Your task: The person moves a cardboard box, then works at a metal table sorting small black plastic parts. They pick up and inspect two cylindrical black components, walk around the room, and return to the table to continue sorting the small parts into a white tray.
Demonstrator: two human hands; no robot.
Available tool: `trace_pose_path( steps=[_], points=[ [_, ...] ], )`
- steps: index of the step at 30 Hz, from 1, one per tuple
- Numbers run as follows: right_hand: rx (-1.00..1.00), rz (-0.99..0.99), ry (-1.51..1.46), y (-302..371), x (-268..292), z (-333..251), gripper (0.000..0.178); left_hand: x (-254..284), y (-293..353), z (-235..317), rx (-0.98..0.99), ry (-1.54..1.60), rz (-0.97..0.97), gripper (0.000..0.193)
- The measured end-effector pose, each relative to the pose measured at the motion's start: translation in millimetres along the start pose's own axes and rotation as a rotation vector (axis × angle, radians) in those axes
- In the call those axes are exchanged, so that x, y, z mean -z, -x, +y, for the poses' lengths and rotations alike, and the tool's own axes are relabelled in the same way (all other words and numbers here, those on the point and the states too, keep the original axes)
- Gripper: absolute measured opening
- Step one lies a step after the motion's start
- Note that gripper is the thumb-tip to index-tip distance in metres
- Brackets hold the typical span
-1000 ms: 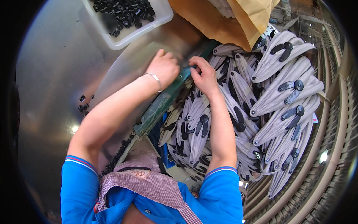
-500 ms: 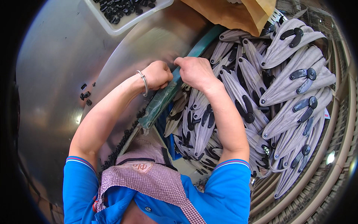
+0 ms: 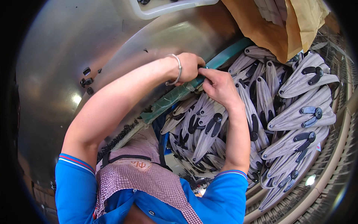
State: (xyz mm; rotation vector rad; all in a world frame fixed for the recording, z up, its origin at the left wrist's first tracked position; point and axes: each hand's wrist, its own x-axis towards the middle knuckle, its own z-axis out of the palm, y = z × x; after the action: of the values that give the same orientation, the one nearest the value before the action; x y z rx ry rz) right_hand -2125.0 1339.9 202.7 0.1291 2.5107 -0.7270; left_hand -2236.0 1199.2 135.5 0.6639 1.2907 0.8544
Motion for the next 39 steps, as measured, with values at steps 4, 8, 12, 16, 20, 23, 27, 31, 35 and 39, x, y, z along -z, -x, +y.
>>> trace_pose_path(
  steps=[4, 8, 12, 16, 20, 23, 27, 31, 35, 39],
  points=[
    [-0.003, -0.023, 0.043, -6, 2, -3, 0.032, -1, -15, -6, 0.081, 0.073, -0.031, 0.024],
    [-0.03, -0.037, 0.088, -9, 2, -6, 0.031, 0, -10, -3, 0.234, 0.236, -0.11, 0.053],
    [-0.006, -0.042, 0.096, -12, 4, 0, 0.028, -13, 2, -16, 0.096, 0.473, -0.032, 0.048],
    [0.027, -0.009, 0.1, -13, 0, 0, 0.028, -14, -4, -15, 0.069, 0.269, 0.014, 0.025],
    [0.019, -0.006, 0.147, -11, -1, -3, 0.027, -20, -13, -13, 0.149, 0.075, 0.047, 0.027],
    [0.029, 0.008, 0.131, -8, -4, 2, 0.025, -22, 1, -15, 0.156, -0.029, 0.02, 0.027],
    [-0.004, 0.02, 0.106, -5, -6, 3, 0.031, -30, 38, -38, 0.156, -0.044, -0.055, 0.041],
    [0.045, 0.063, 0.331, -4, -6, -17, 0.024, -62, 73, -80, -0.063, -0.259, 0.098, 0.056],
    [0.358, 0.172, 0.269, 2, -29, -50, 0.013, -70, 135, -66, 0.068, -0.487, 0.196, 0.052],
    [0.426, -0.007, 0.271, 21, -65, -62, 0.019, -56, 146, -88, -0.152, -0.587, 0.619, 0.046]
  ],
)
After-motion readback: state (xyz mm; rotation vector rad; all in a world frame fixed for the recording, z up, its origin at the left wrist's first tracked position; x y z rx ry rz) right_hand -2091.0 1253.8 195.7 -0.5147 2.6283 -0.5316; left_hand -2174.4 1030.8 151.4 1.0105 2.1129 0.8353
